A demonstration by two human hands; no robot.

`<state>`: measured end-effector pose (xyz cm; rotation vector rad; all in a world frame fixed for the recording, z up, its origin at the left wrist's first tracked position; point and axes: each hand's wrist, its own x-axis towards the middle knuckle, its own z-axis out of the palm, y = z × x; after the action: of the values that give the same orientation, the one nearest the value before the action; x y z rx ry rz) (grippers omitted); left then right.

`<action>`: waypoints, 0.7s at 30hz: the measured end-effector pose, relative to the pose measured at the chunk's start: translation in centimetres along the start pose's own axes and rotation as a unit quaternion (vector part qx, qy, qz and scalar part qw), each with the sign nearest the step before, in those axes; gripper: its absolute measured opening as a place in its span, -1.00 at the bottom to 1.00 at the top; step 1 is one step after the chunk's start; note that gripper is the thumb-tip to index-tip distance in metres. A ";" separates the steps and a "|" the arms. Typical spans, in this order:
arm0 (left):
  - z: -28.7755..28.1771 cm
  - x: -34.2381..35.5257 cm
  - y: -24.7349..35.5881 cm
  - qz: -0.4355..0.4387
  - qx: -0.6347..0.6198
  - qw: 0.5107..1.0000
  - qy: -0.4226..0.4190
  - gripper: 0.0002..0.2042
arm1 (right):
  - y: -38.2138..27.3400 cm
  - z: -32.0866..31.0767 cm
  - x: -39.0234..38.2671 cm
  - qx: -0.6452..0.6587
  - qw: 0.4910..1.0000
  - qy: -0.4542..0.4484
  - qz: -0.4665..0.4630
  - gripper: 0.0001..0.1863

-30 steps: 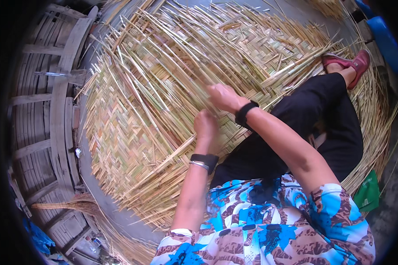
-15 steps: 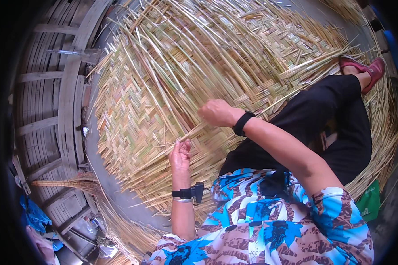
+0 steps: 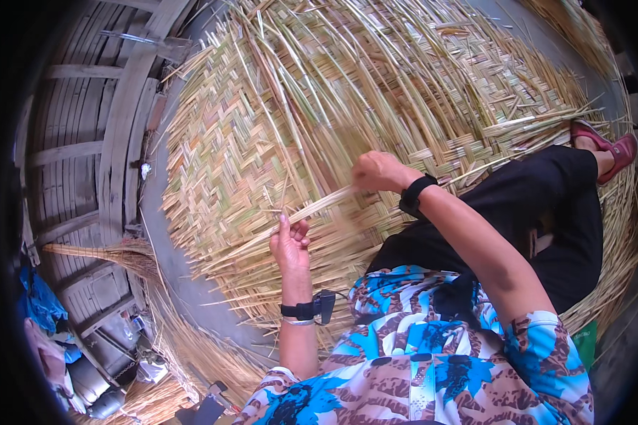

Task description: Weaving long thin strips of natural material to create a large floor mat.

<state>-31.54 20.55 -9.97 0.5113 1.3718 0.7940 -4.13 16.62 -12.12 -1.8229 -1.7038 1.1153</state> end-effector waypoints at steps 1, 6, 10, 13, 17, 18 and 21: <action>0.4 -0.3 0.0 0.001 -0.001 1.000 0.001 -0.79 | 0.0 0.0 -0.1 0.011 1.000 0.018 0.000 -0.79; 2.2 0.0 0.2 0.338 0.222 0.914 0.024 -0.79 | -1.0 -0.2 -0.8 -0.064 0.997 0.030 -0.010 -0.80; 4.3 1.7 2.8 0.328 0.338 0.881 0.045 -0.76 | -0.5 0.6 -1.1 -0.193 0.970 0.114 -0.090 -0.81; 7.6 4.3 4.7 0.349 0.272 0.896 -0.045 -0.78 | -0.3 0.4 -1.5 -0.117 0.976 0.183 0.011 -0.86; 11.5 6.8 4.0 0.274 0.368 0.862 -0.215 -0.80 | 0.6 -0.5 -2.4 -0.007 0.948 0.302 0.101 -0.88; 12.0 7.3 3.1 0.287 0.429 0.816 -0.260 -0.79 | 0.3 -0.8 -2.8 0.067 0.949 0.287 0.112 -0.87; 13.7 9.1 1.0 0.362 0.508 0.741 -0.251 -0.74 | 0.0 -1.4 -3.7 0.156 0.941 0.273 0.123 -0.84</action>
<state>-18.22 29.72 -13.15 2.0636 0.9558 0.3495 -2.81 13.34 -10.32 -1.9321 -0.9488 0.8000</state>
